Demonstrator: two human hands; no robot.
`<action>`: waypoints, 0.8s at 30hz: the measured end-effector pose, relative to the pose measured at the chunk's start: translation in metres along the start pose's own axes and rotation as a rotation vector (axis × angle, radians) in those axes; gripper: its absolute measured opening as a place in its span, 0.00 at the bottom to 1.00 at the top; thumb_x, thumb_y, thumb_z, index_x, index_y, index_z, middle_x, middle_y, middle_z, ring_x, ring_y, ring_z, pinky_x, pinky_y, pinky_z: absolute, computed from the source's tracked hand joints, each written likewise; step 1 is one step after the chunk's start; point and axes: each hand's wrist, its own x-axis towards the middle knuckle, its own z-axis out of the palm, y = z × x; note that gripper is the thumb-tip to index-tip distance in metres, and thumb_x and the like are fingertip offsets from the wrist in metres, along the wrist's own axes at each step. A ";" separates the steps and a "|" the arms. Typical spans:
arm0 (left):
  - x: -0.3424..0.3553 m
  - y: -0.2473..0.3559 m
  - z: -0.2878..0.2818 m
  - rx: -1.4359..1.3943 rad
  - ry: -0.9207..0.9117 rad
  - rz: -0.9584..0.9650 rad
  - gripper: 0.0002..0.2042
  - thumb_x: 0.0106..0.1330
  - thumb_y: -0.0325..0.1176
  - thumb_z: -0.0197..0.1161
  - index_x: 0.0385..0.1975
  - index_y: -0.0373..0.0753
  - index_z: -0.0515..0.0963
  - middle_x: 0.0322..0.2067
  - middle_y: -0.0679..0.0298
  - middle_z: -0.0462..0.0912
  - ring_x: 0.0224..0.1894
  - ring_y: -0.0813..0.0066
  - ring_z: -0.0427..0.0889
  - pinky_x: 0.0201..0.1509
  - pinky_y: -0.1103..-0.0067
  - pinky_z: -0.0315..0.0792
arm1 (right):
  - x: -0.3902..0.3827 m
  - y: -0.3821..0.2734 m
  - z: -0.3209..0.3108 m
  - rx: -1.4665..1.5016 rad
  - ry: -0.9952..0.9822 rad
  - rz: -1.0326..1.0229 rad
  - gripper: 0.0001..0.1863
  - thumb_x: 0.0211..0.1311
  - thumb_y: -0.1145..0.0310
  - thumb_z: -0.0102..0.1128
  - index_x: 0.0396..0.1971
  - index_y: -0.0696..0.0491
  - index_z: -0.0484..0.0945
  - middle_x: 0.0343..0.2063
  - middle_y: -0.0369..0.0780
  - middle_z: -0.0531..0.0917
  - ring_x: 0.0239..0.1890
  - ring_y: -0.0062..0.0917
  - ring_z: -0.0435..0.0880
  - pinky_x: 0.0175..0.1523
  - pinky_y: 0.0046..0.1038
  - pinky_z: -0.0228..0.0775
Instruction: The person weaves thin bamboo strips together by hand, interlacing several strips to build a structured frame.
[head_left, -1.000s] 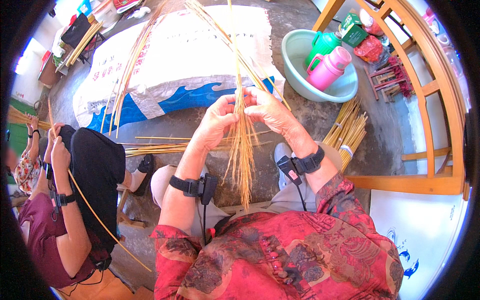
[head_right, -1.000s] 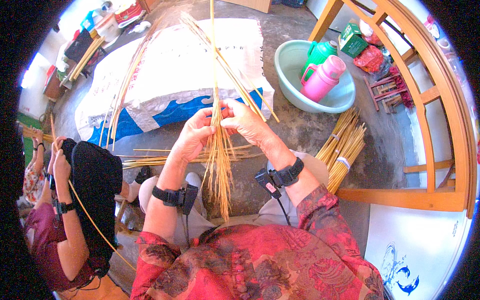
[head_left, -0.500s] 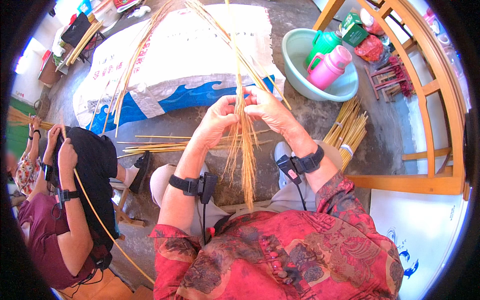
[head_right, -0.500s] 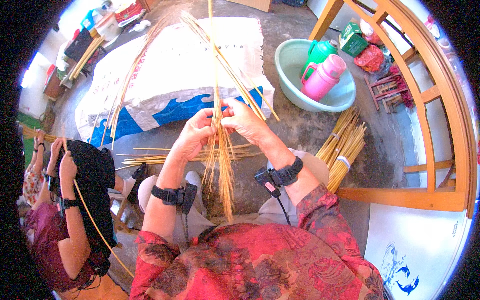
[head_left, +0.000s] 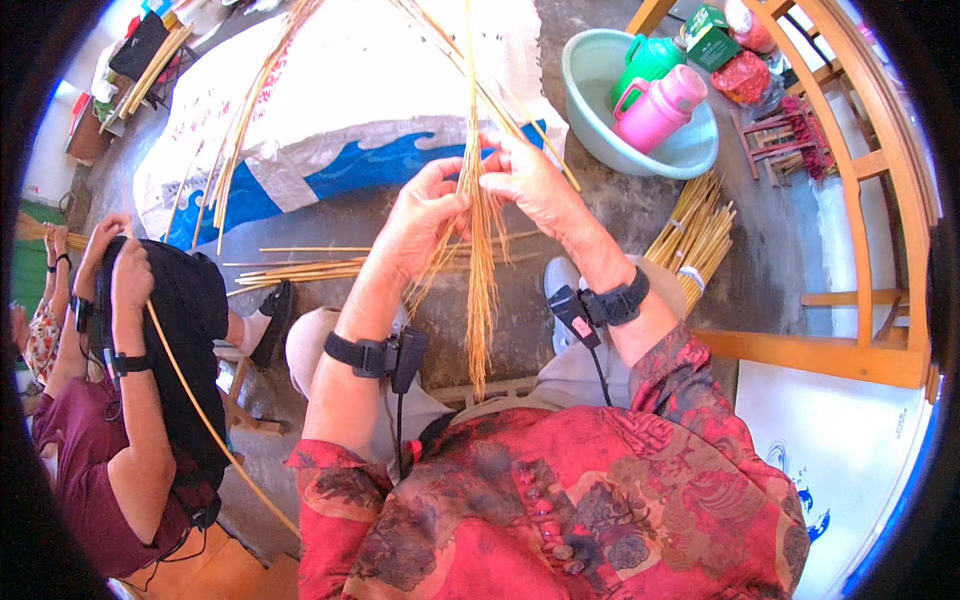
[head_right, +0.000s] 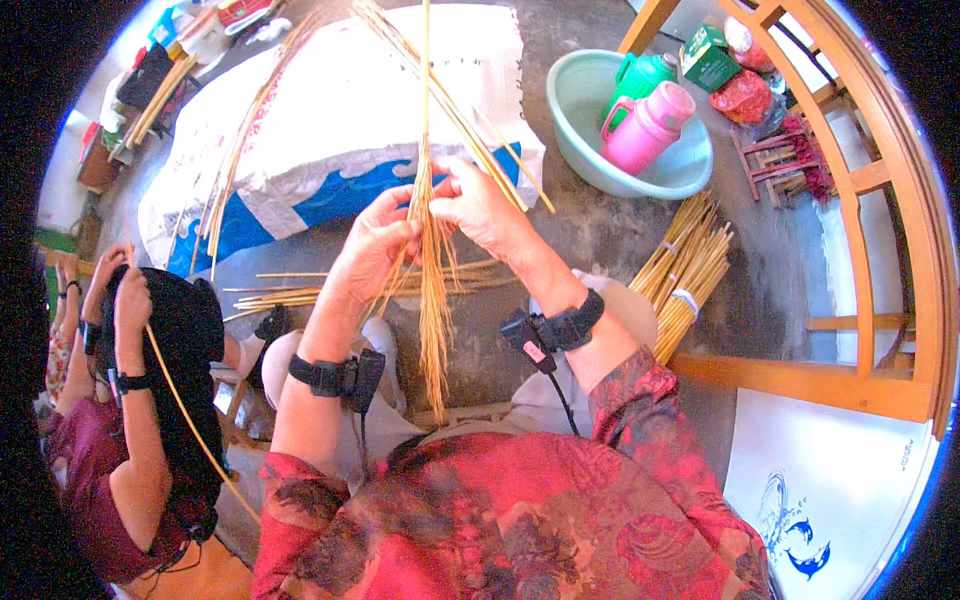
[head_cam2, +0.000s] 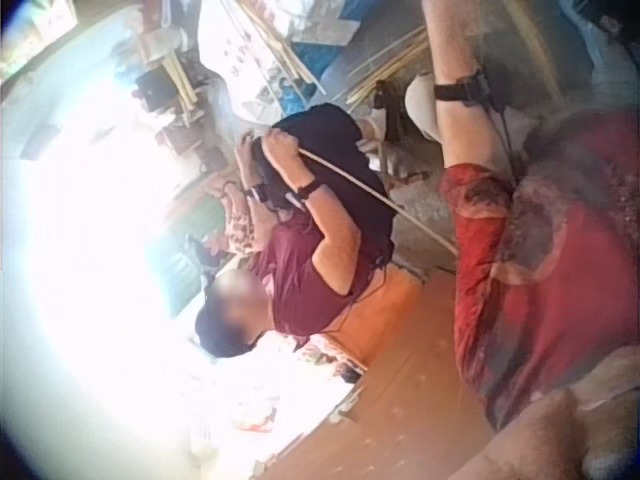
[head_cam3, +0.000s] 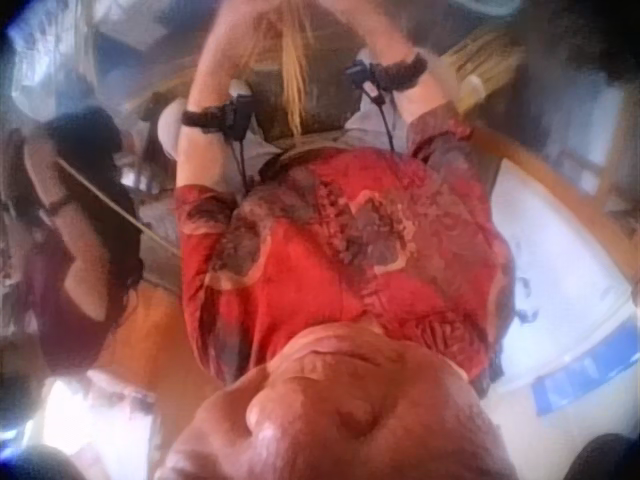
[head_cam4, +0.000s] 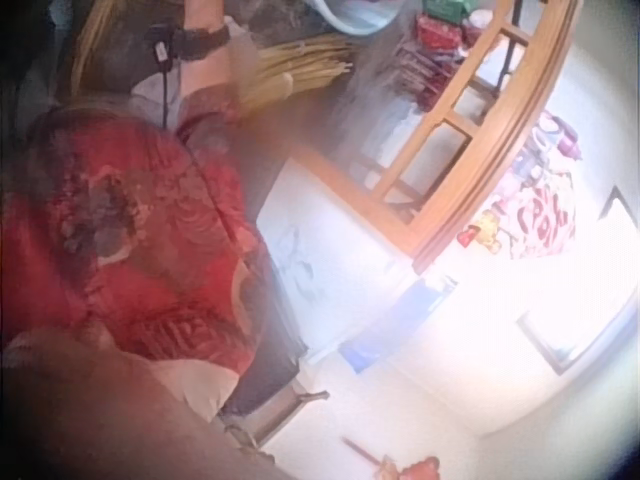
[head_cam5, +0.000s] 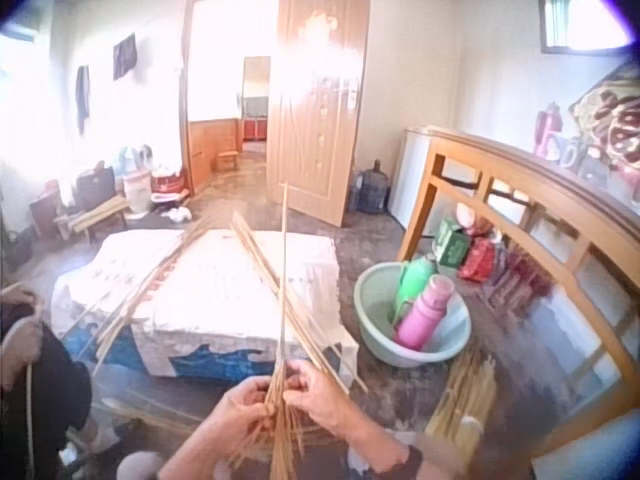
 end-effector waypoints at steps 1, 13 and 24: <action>-0.002 0.000 0.001 -0.025 -0.008 0.009 0.23 0.52 0.29 0.61 0.48 0.33 0.63 0.29 0.62 0.75 0.23 0.81 0.73 0.25 0.85 0.71 | -0.002 -0.002 0.001 0.046 -0.008 0.024 0.22 0.50 0.74 0.54 0.47 0.63 0.64 0.28 0.42 0.79 0.28 0.21 0.79 0.33 0.20 0.71; -0.001 0.001 -0.001 0.042 0.047 0.018 0.20 0.53 0.21 0.55 0.48 0.30 0.62 0.28 0.62 0.75 0.21 0.82 0.72 0.24 0.85 0.70 | 0.005 0.002 0.003 0.044 0.026 0.031 0.24 0.48 0.75 0.56 0.48 0.61 0.64 0.28 0.39 0.77 0.29 0.19 0.76 0.32 0.17 0.69; -0.005 0.003 0.006 0.282 0.081 0.029 0.16 0.54 0.21 0.52 0.44 0.31 0.65 0.27 0.65 0.74 0.22 0.82 0.72 0.25 0.86 0.68 | -0.001 0.008 0.008 -0.004 0.034 0.044 0.27 0.46 0.75 0.59 0.49 0.61 0.63 0.30 0.42 0.78 0.33 0.21 0.77 0.36 0.21 0.70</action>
